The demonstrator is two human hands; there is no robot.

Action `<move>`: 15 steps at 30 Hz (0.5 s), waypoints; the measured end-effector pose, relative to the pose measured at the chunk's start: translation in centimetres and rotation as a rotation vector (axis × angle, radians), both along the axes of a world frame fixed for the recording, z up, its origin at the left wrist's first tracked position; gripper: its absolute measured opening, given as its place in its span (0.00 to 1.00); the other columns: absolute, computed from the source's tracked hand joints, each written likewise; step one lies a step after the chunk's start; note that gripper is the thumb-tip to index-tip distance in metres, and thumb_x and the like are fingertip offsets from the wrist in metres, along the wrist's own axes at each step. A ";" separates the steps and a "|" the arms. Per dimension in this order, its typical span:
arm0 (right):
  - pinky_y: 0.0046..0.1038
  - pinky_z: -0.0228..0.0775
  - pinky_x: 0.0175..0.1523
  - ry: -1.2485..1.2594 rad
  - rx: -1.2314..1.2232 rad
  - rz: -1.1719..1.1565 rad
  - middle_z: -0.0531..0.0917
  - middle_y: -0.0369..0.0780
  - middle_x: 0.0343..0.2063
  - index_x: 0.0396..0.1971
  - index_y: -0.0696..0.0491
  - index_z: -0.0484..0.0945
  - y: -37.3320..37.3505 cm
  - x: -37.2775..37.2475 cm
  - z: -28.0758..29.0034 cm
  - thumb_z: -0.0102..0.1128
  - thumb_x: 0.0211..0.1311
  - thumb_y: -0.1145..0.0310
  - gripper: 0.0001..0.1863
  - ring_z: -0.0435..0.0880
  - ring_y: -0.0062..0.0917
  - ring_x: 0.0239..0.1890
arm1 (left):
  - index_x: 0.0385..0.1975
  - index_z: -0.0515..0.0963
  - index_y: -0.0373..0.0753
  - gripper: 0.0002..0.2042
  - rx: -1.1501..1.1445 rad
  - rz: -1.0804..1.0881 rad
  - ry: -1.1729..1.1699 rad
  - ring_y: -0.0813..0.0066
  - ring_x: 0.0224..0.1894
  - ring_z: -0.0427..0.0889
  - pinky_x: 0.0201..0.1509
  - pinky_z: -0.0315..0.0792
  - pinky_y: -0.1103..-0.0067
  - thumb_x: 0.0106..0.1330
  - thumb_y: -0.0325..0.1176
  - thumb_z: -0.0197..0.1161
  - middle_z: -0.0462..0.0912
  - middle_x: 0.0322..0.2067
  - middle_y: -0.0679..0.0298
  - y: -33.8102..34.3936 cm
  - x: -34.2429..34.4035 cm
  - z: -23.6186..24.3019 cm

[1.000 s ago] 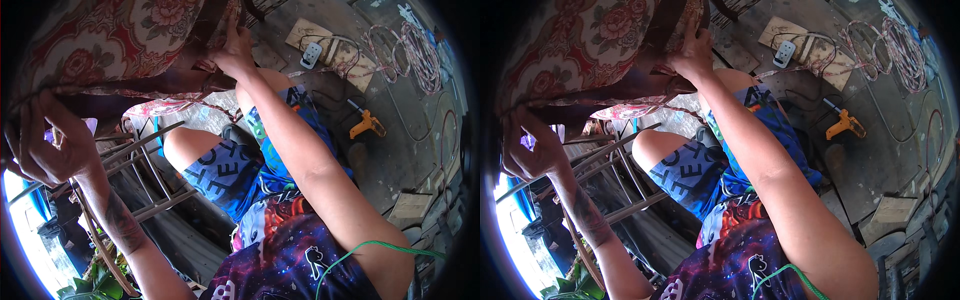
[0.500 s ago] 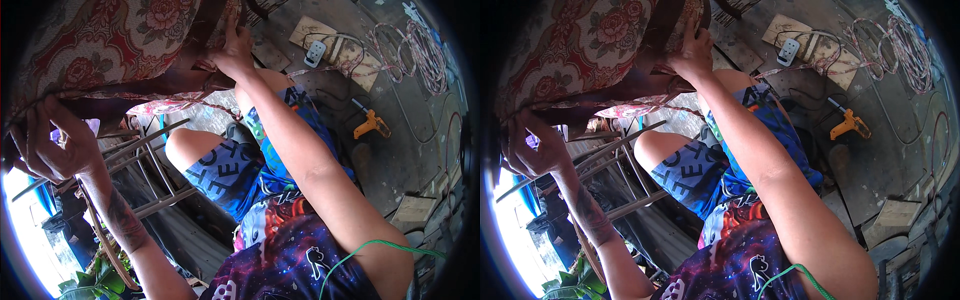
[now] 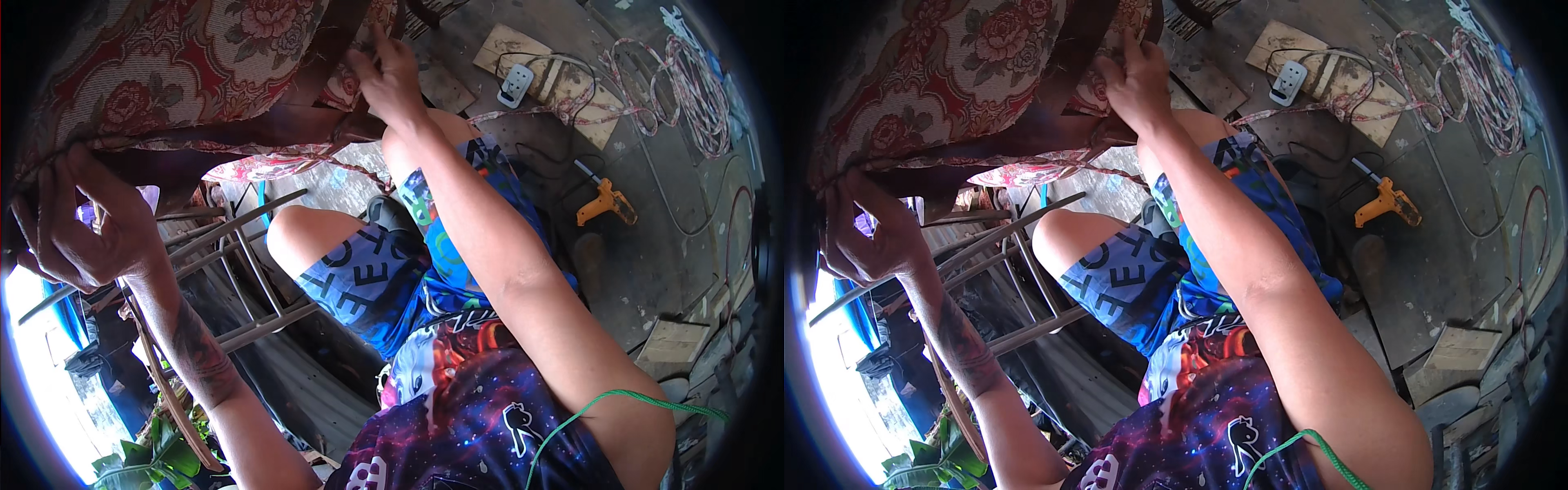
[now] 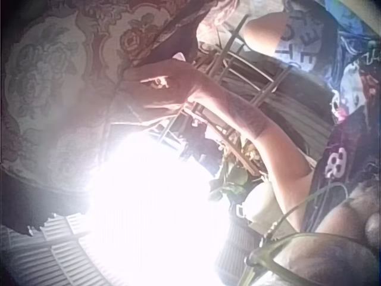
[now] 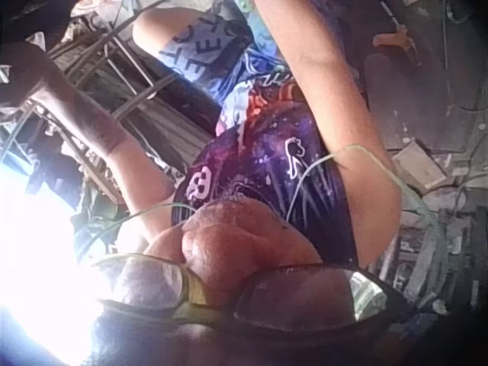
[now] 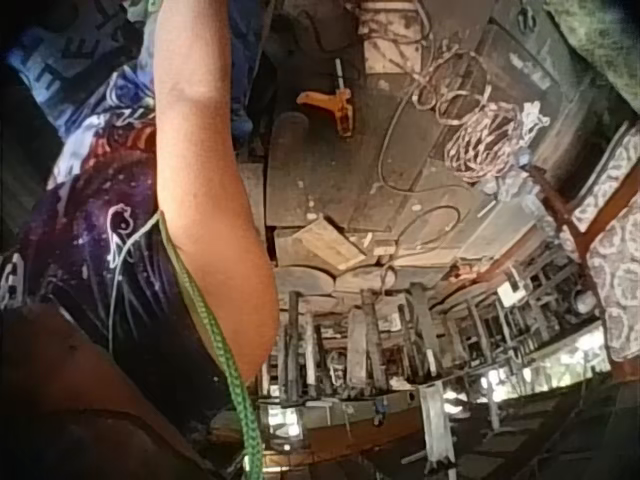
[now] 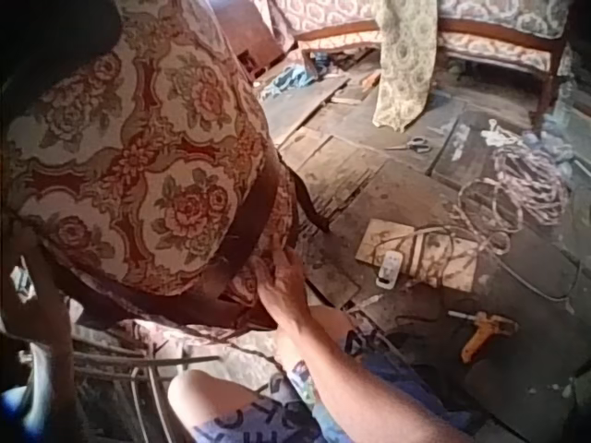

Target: Using a hot glue gun to attach decorative gimp trim to the back of an upholstered chair.

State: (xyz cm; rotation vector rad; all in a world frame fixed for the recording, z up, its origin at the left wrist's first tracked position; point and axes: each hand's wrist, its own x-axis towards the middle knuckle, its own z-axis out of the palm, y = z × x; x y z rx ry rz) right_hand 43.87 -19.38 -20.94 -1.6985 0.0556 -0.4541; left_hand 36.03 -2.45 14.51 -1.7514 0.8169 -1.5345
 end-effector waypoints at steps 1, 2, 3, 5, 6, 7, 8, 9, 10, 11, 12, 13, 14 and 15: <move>0.37 0.76 0.56 -0.089 0.005 0.008 0.77 0.55 0.53 0.71 0.63 0.66 -0.4 0.3 -0.4 0.81 0.51 0.59 0.49 0.84 0.43 0.44 | 0.31 0.89 0.42 0.11 -0.002 0.001 -0.003 0.78 0.40 0.85 0.50 0.76 0.75 0.60 0.42 0.80 0.92 0.35 0.70 -0.2 0.0 0.0; 0.37 0.76 0.56 -0.093 0.003 0.009 0.77 0.55 0.53 0.71 0.63 0.66 -0.4 0.4 -0.8 0.81 0.51 0.59 0.49 0.84 0.43 0.44 | 0.30 0.88 0.41 0.11 -0.025 -0.022 0.006 0.79 0.40 0.85 0.49 0.76 0.75 0.60 0.42 0.80 0.92 0.35 0.70 -0.6 0.0 -0.1; 0.38 0.76 0.56 -0.073 0.032 0.052 0.78 0.55 0.53 0.71 0.63 0.65 -0.4 0.1 -0.4 0.81 0.51 0.58 0.50 0.84 0.43 0.45 | 0.29 0.88 0.41 0.11 -0.046 -0.039 0.015 0.79 0.39 0.85 0.48 0.76 0.76 0.60 0.41 0.81 0.92 0.35 0.70 -0.7 -0.2 -0.2; 0.39 0.76 0.56 -0.055 0.063 0.103 0.79 0.56 0.52 0.72 0.63 0.64 -0.1 -0.8 0.3 0.81 0.51 0.58 0.51 0.84 0.43 0.46 | 0.29 0.88 0.41 0.11 -0.043 -0.020 0.008 0.79 0.39 0.85 0.47 0.76 0.77 0.60 0.41 0.81 0.92 0.35 0.70 -0.6 -0.6 0.0; 0.45 0.72 0.61 -0.009 0.006 0.144 0.69 0.62 0.58 0.75 0.60 0.57 -0.2 -1.5 0.7 0.82 0.47 0.52 0.59 0.73 0.52 0.56 | 0.29 0.89 0.41 0.11 -0.044 -0.013 0.006 0.79 0.39 0.85 0.46 0.76 0.77 0.60 0.41 0.81 0.92 0.35 0.70 -0.6 -0.6 0.0; 0.51 0.68 0.65 0.037 -0.051 0.186 0.59 0.68 0.64 0.77 0.58 0.51 -0.3 -1.9 1.2 0.83 0.44 0.47 0.66 0.63 0.62 0.67 | 0.29 0.89 0.41 0.11 -0.045 -0.006 0.003 0.79 0.39 0.85 0.46 0.76 0.77 0.60 0.41 0.81 0.92 0.35 0.70 -0.5 -0.8 0.0; 0.51 0.68 0.65 0.035 -0.052 0.193 0.59 0.68 0.64 0.77 0.58 0.51 0.0 -1.8 1.8 0.83 0.44 0.47 0.66 0.63 0.62 0.67 | 0.29 0.89 0.41 0.11 -0.043 0.005 -0.001 0.79 0.39 0.85 0.45 0.77 0.78 0.59 0.41 0.81 0.92 0.34 0.70 -0.5 -1.0 0.2; 0.52 0.67 0.66 0.065 -0.040 0.181 0.59 0.68 0.64 0.78 0.58 0.49 -0.1 -1.5 1.6 0.83 0.43 0.47 0.67 0.62 0.63 0.66 | 0.29 0.89 0.41 0.11 -0.050 0.003 -0.001 0.79 0.39 0.85 0.43 0.78 0.79 0.59 0.41 0.81 0.92 0.34 0.69 -0.6 -0.7 -0.1; 0.52 0.66 0.67 0.096 -0.028 0.168 0.58 0.68 0.65 0.78 0.57 0.48 -0.2 -1.3 1.4 0.84 0.43 0.46 0.68 0.62 0.64 0.66 | 0.29 0.89 0.41 0.11 -0.060 -0.003 0.001 0.79 0.39 0.85 0.43 0.78 0.79 0.59 0.41 0.81 0.92 0.34 0.69 -0.7 -0.5 -0.4; 0.52 0.66 0.67 0.099 -0.038 0.161 0.58 0.68 0.65 0.78 0.57 0.48 -0.5 -1.2 1.1 0.84 0.43 0.46 0.68 0.62 0.64 0.66 | 0.29 0.89 0.41 0.11 -0.067 -0.022 0.004 0.79 0.39 0.85 0.42 0.78 0.80 0.59 0.41 0.81 0.92 0.33 0.69 -0.8 -0.1 -0.8; 0.52 0.67 0.67 0.099 0.001 0.181 0.58 0.67 0.64 0.78 0.58 0.48 0.0 -1.1 1.1 0.84 0.43 0.47 0.68 0.62 0.64 0.66 | 0.29 0.89 0.40 0.11 -0.057 -0.021 -0.001 0.79 0.40 0.85 0.41 0.79 0.81 0.59 0.41 0.81 0.92 0.33 0.69 -1.0 -0.4 -0.3; 0.52 0.67 0.67 0.099 0.038 0.201 0.58 0.66 0.64 0.77 0.58 0.48 0.4 -1.2 1.0 0.85 0.42 0.48 0.68 0.63 0.64 0.65 | 0.29 0.89 0.40 0.11 -0.050 -0.010 -0.006 0.79 0.40 0.85 0.41 0.79 0.81 0.59 0.41 0.81 0.92 0.33 0.69 -1.1 -0.6 0.1; 0.52 0.67 0.67 0.093 0.043 0.211 0.58 0.66 0.64 0.77 0.58 0.48 0.9 -1.4 1.0 0.85 0.42 0.48 0.68 0.63 0.64 0.65 | 0.30 0.90 0.41 0.11 -0.039 -0.018 0.013 0.79 0.40 0.85 0.42 0.80 0.82 0.58 0.40 0.81 0.92 0.33 0.69 -1.2 -0.8 0.4; 0.51 0.67 0.66 0.053 -0.024 0.166 0.61 0.65 0.62 0.76 0.59 0.50 0.7 -1.4 0.8 0.85 0.42 0.49 0.67 0.64 0.62 0.65 | 0.30 0.90 0.41 0.11 -0.043 -0.041 0.034 0.79 0.41 0.85 0.42 0.81 0.82 0.58 0.40 0.82 0.92 0.33 0.69 -1.2 -0.5 0.0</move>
